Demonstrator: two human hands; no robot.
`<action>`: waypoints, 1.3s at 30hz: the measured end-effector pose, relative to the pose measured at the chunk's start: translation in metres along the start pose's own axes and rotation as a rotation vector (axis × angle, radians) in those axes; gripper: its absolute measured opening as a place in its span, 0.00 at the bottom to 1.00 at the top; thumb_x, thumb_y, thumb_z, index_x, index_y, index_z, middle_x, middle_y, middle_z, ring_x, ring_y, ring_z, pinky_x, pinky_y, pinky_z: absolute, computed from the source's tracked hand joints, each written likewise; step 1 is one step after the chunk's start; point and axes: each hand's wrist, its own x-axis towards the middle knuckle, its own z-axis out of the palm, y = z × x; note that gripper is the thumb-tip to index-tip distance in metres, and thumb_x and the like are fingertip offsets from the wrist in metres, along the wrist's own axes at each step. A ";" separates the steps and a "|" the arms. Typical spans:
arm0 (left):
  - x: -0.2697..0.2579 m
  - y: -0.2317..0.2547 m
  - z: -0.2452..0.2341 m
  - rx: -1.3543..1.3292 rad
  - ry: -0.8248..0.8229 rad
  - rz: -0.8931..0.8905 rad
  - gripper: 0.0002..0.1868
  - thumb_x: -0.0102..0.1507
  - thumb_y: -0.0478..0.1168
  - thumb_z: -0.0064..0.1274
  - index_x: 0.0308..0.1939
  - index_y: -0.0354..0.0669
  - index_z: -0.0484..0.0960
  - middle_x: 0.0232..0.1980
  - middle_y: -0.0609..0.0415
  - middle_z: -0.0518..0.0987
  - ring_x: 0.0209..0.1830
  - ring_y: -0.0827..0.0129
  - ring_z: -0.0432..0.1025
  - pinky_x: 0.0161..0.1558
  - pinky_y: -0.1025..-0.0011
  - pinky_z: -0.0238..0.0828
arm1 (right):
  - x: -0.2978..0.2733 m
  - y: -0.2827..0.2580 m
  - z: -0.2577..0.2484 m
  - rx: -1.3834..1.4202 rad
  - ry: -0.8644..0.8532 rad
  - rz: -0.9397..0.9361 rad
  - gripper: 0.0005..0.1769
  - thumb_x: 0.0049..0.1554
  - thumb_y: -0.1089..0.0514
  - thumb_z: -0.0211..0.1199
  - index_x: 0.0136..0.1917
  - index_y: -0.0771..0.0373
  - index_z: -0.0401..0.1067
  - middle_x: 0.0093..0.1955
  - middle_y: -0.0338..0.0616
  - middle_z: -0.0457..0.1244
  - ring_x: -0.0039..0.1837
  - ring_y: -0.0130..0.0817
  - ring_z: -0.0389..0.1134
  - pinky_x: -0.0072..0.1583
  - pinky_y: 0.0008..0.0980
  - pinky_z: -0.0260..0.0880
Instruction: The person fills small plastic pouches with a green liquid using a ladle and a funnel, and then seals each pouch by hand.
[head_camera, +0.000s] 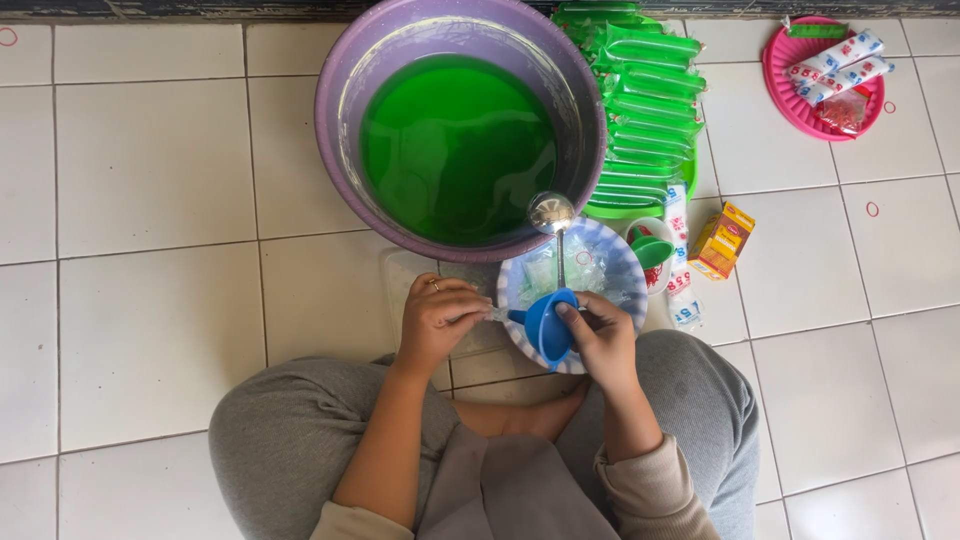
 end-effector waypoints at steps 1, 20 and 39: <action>0.001 0.001 -0.001 0.000 0.000 0.000 0.10 0.56 0.32 0.68 0.33 0.57 0.89 0.35 0.65 0.87 0.46 0.68 0.81 0.57 0.61 0.64 | 0.001 0.006 0.000 0.000 0.000 0.001 0.06 0.59 0.65 0.66 0.46 0.72 0.79 0.30 0.55 0.67 0.28 0.32 0.64 0.30 0.31 0.69; 0.000 0.006 -0.004 0.032 -0.244 -0.078 0.10 0.57 0.38 0.68 0.41 0.54 0.90 0.41 0.59 0.89 0.50 0.66 0.81 0.60 0.60 0.64 | -0.009 0.021 0.025 0.087 0.009 -0.124 0.05 0.56 0.70 0.68 0.45 0.75 0.79 0.41 0.57 0.70 0.24 0.35 0.68 0.24 0.30 0.68; 0.005 -0.014 -0.024 0.064 0.120 -0.256 0.03 0.59 0.38 0.68 0.32 0.53 0.91 0.35 0.59 0.89 0.46 0.61 0.82 0.55 0.56 0.70 | 0.038 0.142 0.044 2.009 0.411 0.762 0.37 0.67 0.37 0.52 0.72 0.71 0.53 0.33 0.30 0.59 0.29 0.19 0.56 0.32 0.18 0.58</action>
